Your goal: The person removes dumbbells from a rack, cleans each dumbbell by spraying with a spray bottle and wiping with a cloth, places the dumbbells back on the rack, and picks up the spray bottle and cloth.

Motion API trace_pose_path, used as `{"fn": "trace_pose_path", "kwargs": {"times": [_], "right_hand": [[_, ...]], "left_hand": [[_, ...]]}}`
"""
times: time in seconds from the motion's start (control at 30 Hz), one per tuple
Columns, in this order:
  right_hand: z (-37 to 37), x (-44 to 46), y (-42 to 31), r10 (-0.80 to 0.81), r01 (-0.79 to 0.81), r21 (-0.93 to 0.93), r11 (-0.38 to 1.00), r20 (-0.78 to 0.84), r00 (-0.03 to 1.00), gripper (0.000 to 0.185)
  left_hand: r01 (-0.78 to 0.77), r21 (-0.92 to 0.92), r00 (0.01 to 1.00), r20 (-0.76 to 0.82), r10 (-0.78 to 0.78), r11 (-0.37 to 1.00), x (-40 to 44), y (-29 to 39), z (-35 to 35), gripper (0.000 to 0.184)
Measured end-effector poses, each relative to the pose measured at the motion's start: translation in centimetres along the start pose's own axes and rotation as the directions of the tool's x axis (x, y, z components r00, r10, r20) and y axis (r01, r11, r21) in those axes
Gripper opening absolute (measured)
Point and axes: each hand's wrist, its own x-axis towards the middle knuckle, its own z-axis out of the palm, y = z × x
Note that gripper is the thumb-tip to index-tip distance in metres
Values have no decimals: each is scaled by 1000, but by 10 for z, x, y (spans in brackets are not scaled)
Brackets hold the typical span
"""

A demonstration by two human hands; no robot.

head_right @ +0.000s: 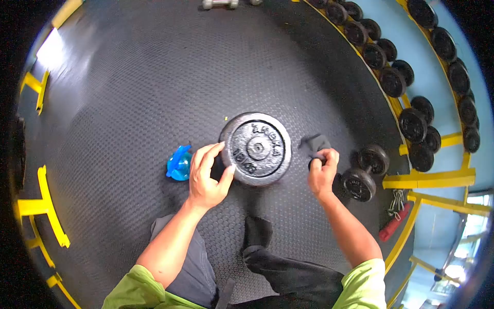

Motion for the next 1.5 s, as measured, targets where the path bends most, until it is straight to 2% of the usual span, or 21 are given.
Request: {"fn": "trace_pose_path", "kwargs": {"times": [0.03, 0.1, 0.17, 0.2, 0.3, 0.37, 0.47, 0.5, 0.57, 0.63, 0.7, 0.73, 0.77, 0.83, 0.9, 0.93, 1.03, 1.23, 1.27, 1.4, 1.5], "right_hand": [[-5, -1, -16, 451, -454, 302, 838, 83, 889, 21], [2, -35, -13, 395, -424, 422, 801, 160, 905, 40], [18, -67, -56, 528, -642, 268, 719, 390, 754, 66], [44, -87, -49, 424, -448, 62, 892, 228, 877, 75], [57, -21, -58, 683, -751, 309, 584, 312, 660, 69], [78, -2, -10, 657, -721, 328, 611, 298, 692, 59], [68, 73, -32, 538, -752, 135, 646, 618, 573, 44], [66, 89, -64, 527, -707, 62, 704, 621, 579, 39], [76, 102, -52, 231, -232, -91, 969, 670, 705, 42], [85, 87, -28, 75, -109, 35, 993, 525, 848, 45], [75, 96, -22, 333, -529, 83, 845, 691, 641, 45], [80, 100, -25, 425, -503, -51, 863, 614, 665, 46], [81, 112, -30, 583, -703, -123, 701, 667, 464, 47], [90, 129, -69, 521, -502, -268, 822, 709, 475, 47], [107, 137, -89, 238, -62, -244, 968, 808, 538, 44], [116, 139, -99, -117, 544, -146, 827, 900, 420, 40], [132, 139, -112, -69, 660, -186, 728, 938, 341, 35], [171, 142, -120, 103, 796, -213, 566, 977, 188, 36], [161, 115, -156, 140, 698, -408, 588, 902, 409, 40], [162, 50, -189, -53, 952, -74, 297, 994, 94, 39], [165, 49, -188, -85, 903, -314, 293, 932, 351, 35]], "left_hand": [[-10, 26, 1000, 7, 10, 1000, 1, 5, 5, 60], [-17, 72, 1000, 12, 16, 997, -2, 2, 17, 74], [3, 85, 1000, -5, -3, 996, -2, 0, 23, 73], [21, 86, 1000, -3, -21, 996, -2, 2, 24, 73], [53, 68, 997, 56, -56, 996, -2, -1, 18, 78], [69, 65, 994, 76, -74, 996, -1, -1, 15, 80], [95, 46, 994, 58, -97, 994, -3, -1, 16, 80], [97, 42, 994, 45, -99, 994, -2, 0, 17, 80], [119, 47, 991, 59, -122, 992, 1, 2, 15, 80], [121, 48, 989, 75, -125, 991, 3, 2, 11, 81], [149, -4, 984, 95, -148, 989, 1, 1, 9, 80], [141, -2, 986, 86, -140, 990, 0, 0, 9, 80], [161, -11, 982, 103, -159, 987, 1, 2, 8, 80], [142, 10, 984, 109, -142, 990, 1, 0, 8, 80], [183, -16, 976, 125, -180, 983, 1, 0, 1, 79], [170, -103, 978, 142, -154, 980, 1, -6, -2, 77], [188, -233, 980, 106, -167, 954, 1, -22, -9, 65], [517, -586, 780, 22, -625, 624, -1, -44, -20, 45], [518, -588, 779, 24, -627, 621, 0, -43, -20, 45], [591, -544, 732, 53, -679, 595, 3, -43, -25, 36], [619, -560, 714, 112, -691, 550, 4, -34, -30, 36]]}}
